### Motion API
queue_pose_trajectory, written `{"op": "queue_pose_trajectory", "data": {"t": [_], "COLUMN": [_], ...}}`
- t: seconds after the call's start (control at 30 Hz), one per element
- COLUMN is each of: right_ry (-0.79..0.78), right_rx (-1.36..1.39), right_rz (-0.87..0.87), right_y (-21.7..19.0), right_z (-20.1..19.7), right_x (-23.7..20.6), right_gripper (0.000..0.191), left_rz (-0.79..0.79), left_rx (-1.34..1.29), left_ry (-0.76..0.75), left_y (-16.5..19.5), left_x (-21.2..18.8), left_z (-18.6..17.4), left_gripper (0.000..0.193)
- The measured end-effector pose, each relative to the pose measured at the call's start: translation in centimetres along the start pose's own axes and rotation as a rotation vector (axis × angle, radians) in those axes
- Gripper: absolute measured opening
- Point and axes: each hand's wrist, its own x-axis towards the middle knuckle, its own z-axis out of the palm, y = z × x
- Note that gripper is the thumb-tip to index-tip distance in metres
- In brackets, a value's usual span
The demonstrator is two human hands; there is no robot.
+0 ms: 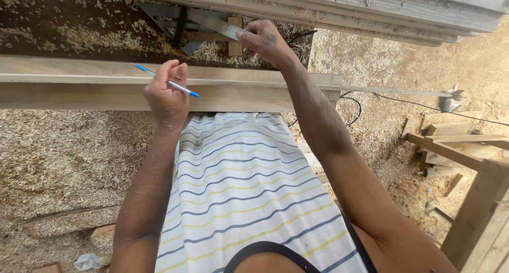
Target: The person measures a long wooden plank with a metal ruler and marks measurement points with a blue pen. They then use a try square to draw perpendicular lines at the marked points along the plank.
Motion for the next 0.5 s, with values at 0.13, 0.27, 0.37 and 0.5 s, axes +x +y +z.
{"op": "queue_pose_trajectory", "data": {"t": [0.13,0.27,0.37,0.5], "right_ry": [0.315,0.407,0.270,0.593], "right_rx": [-0.536,-0.748,-0.532,-0.551], "right_rz": [-0.180,-0.502,-0.682,-0.636], "right_y": [-2.0,-1.7,1.5,6.6], "right_z": [5.6,10.6,8.8,4.7], "right_x": [-8.7,-16.4,-20.1,-21.0], "right_gripper": [0.030,0.021,0.042,0.057], "left_rz": [-0.318,-0.330,-0.365,-0.383], "left_rx": [-0.300,-0.465,-0.560,-0.423], "left_ry": [-0.198,-0.264,-0.248,-0.331], "left_y": [4.6,7.5,8.7,10.7], "left_x": [-1.1,-2.2,-5.2,-11.5], "left_z": [2.0,2.8,2.9,4.9], "left_gripper": [0.046,0.037,0.028,0.029]}}
